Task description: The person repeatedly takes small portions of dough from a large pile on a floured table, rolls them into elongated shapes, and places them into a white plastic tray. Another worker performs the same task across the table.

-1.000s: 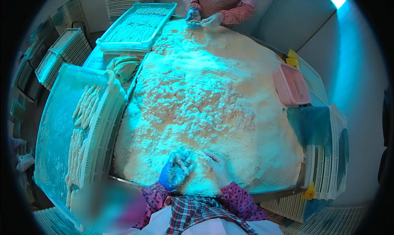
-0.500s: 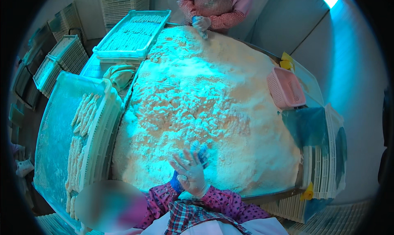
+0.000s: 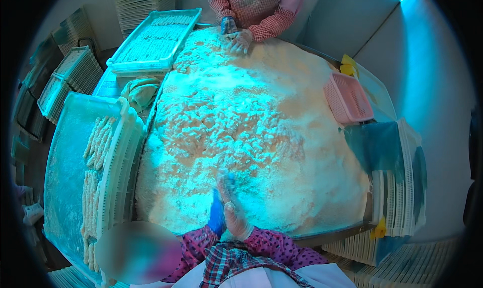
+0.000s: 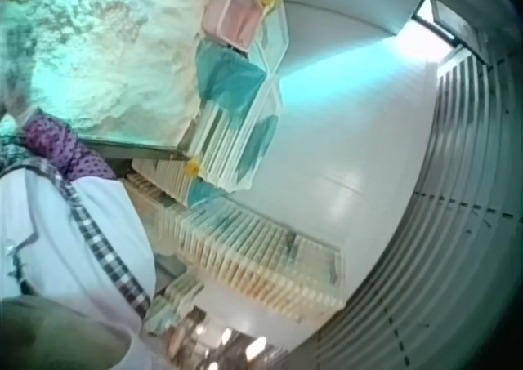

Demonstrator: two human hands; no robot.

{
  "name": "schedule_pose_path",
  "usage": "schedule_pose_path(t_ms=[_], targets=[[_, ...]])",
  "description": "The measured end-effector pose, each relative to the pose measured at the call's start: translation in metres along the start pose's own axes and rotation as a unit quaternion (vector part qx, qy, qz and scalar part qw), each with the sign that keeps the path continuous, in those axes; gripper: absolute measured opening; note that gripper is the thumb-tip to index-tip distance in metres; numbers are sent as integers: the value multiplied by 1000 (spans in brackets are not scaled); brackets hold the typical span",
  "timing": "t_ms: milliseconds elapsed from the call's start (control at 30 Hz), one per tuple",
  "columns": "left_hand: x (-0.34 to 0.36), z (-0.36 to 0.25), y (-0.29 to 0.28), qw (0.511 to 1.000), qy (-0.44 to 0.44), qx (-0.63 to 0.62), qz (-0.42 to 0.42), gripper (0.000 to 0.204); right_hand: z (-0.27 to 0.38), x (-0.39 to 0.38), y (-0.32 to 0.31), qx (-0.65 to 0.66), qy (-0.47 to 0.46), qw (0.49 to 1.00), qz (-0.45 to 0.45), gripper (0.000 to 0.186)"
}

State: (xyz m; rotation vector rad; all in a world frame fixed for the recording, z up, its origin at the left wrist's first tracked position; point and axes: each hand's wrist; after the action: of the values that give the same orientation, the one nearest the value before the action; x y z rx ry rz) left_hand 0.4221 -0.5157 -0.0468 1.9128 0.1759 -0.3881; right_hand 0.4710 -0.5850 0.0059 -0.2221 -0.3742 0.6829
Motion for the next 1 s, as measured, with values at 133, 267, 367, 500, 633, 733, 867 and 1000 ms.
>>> schedule_pose_path(t_ms=[133, 267, 367, 500, 633, 733, 867, 1000], targets=[[-1, -18, -65, 988, 48, -146, 27, 54, -18, -4, -44, 79, 75, 990, -92, 62], [-14, -38, -45, 986, 49, -47, -155, 46, -46, -34, -65, -113, 82, 990, -1, 38], [-15, -51, -4, 983, 54, -38, -172, 38, -40, -50, -46, -265, -85, 943, 183, 33], [-25, -60, 10, 987, 67, 36, -142, 47, -68, -56, -65, -177, 17, 983, 53, 37], [-29, -63, 14, 997, 22, -15, -78, 49, -102, -53, -104, -306, 69, 948, -56, 30], [-25, -60, 43, 998, 2, -61, -25, 49, -107, -43, -100, -1, 209, 970, -121, 23], [-14, -52, 90, 998, 50, -39, -24, 51, -73, -24, -53, 577, 304, 744, -142, 25], [2, -46, 72, 973, 208, 95, -25, 55, 9, -16, -7, 389, 236, 880, -137, 46]])
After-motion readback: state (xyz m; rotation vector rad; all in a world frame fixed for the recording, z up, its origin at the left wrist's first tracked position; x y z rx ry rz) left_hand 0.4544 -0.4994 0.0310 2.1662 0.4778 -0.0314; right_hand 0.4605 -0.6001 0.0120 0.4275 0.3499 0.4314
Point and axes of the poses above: each hand's wrist, its own x-axis towards the middle knuckle, its own y-axis out of the palm, z = x × y, and after that the axes turned 5 degrees about -y, right-handed
